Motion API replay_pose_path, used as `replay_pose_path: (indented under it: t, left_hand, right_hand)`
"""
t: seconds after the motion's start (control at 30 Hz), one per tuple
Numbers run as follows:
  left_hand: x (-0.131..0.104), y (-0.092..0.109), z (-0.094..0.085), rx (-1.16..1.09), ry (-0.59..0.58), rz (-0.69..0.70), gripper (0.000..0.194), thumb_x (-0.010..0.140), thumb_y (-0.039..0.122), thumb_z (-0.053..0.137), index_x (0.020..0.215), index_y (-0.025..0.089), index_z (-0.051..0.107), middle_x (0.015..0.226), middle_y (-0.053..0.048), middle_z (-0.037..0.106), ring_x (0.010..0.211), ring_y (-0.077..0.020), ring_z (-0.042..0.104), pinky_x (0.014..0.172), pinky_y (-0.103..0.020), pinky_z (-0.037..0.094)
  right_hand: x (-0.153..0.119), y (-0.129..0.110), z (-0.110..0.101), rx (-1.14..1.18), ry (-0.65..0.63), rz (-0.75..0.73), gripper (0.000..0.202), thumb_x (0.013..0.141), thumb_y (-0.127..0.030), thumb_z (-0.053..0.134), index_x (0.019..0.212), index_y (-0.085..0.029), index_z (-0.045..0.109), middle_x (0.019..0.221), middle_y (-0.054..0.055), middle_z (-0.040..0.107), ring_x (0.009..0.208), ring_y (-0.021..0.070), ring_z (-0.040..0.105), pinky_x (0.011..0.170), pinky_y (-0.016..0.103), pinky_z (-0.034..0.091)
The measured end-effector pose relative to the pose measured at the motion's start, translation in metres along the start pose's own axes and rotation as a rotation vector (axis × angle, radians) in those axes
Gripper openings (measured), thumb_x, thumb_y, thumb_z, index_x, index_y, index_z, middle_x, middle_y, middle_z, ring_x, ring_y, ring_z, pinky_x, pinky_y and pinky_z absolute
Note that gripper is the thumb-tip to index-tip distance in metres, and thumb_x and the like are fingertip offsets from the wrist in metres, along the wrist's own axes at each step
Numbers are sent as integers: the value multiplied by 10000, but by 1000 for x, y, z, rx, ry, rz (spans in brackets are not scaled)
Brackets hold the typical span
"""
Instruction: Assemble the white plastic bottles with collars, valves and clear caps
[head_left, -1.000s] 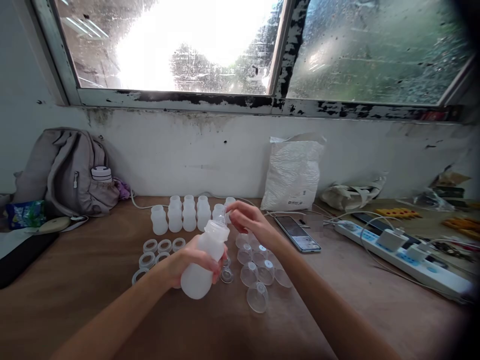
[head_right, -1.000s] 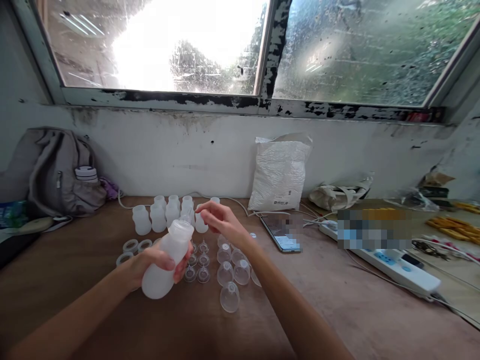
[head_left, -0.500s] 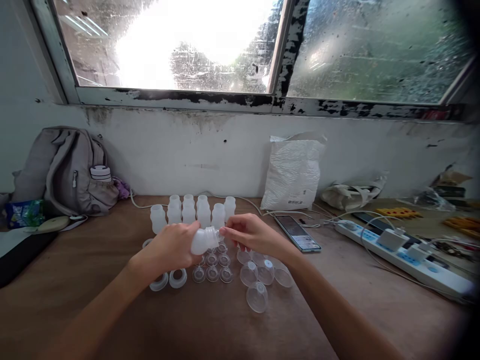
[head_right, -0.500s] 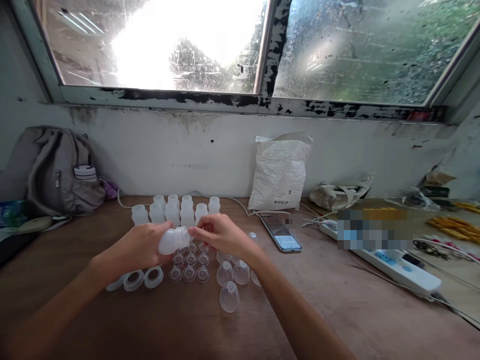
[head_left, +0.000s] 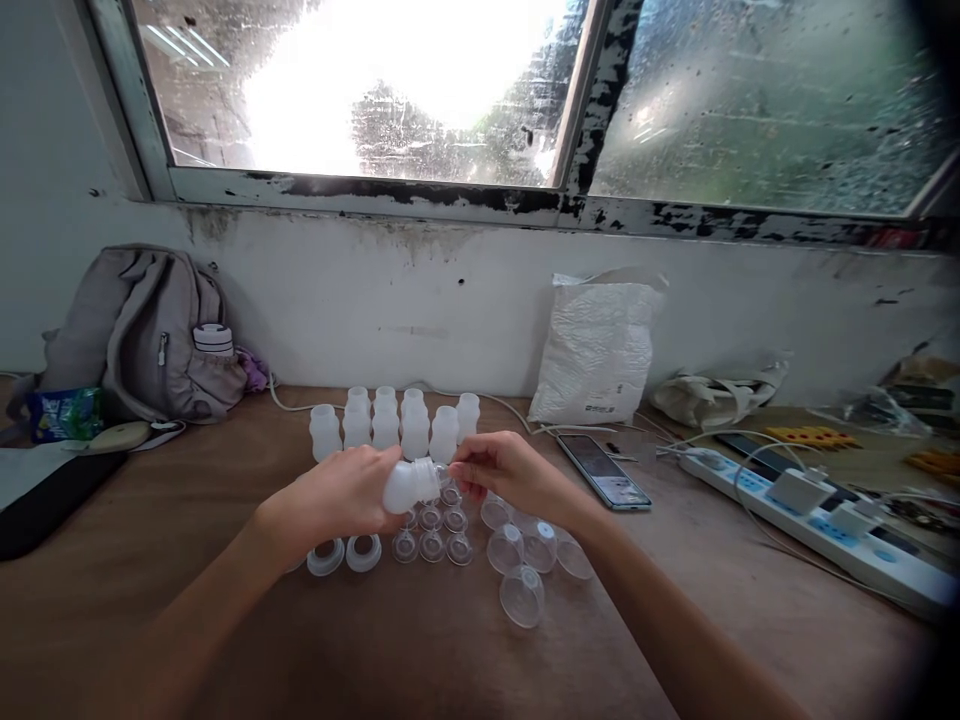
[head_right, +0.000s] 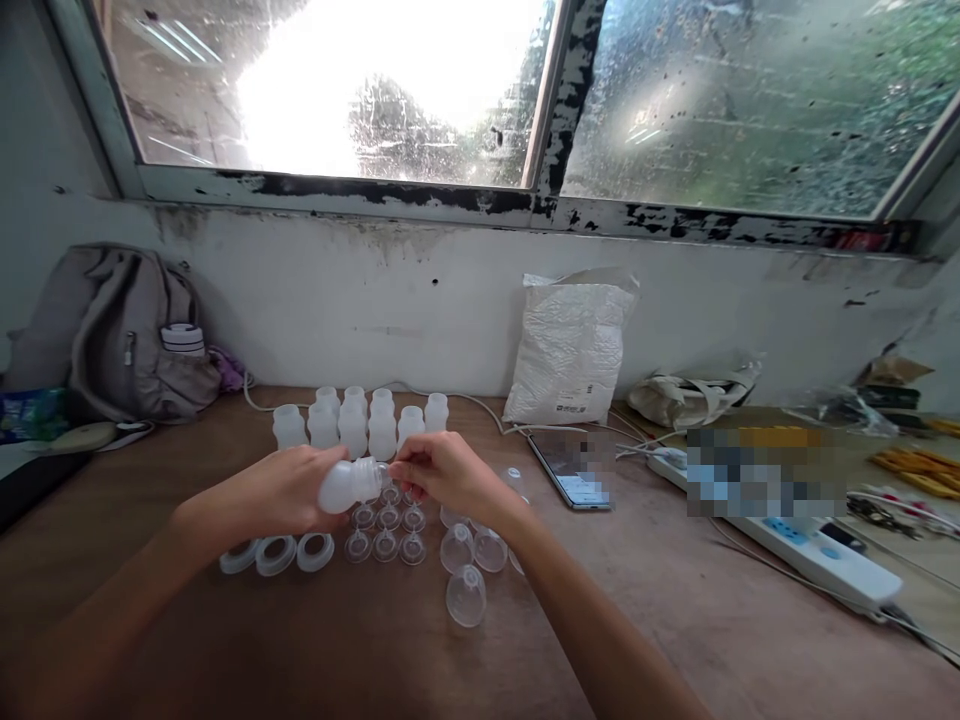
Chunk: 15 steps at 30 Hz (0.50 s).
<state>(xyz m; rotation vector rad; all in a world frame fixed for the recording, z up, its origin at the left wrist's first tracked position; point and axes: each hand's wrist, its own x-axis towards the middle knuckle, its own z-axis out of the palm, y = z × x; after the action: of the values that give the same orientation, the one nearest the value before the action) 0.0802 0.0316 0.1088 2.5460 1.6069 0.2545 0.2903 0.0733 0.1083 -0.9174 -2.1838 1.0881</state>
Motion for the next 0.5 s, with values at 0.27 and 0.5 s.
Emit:
replay_pose_path:
  t: [0.27, 0.5]
  left_hand:
    - [-3, 2, -7, -132, -4, -17, 348, 645, 454, 517, 885, 217, 432, 733, -6, 567, 644, -183, 532, 487, -243, 312]
    - [-2, -2, -8, -79, -24, -44, 325, 647, 473, 523, 825, 206, 472, 840, -31, 569, 699, -192, 540, 558, -258, 335]
  right_hand:
    - [0, 1, 1, 28, 42, -77, 150, 747, -300, 544, 724, -154, 566, 605, 0, 537, 541, 92, 496, 512, 227, 429]
    - [-1, 3, -3, -31, 87, -97, 73, 745, -216, 511, 798, -177, 542, 670, 1, 548, 588, 102, 522, 503, 216, 419]
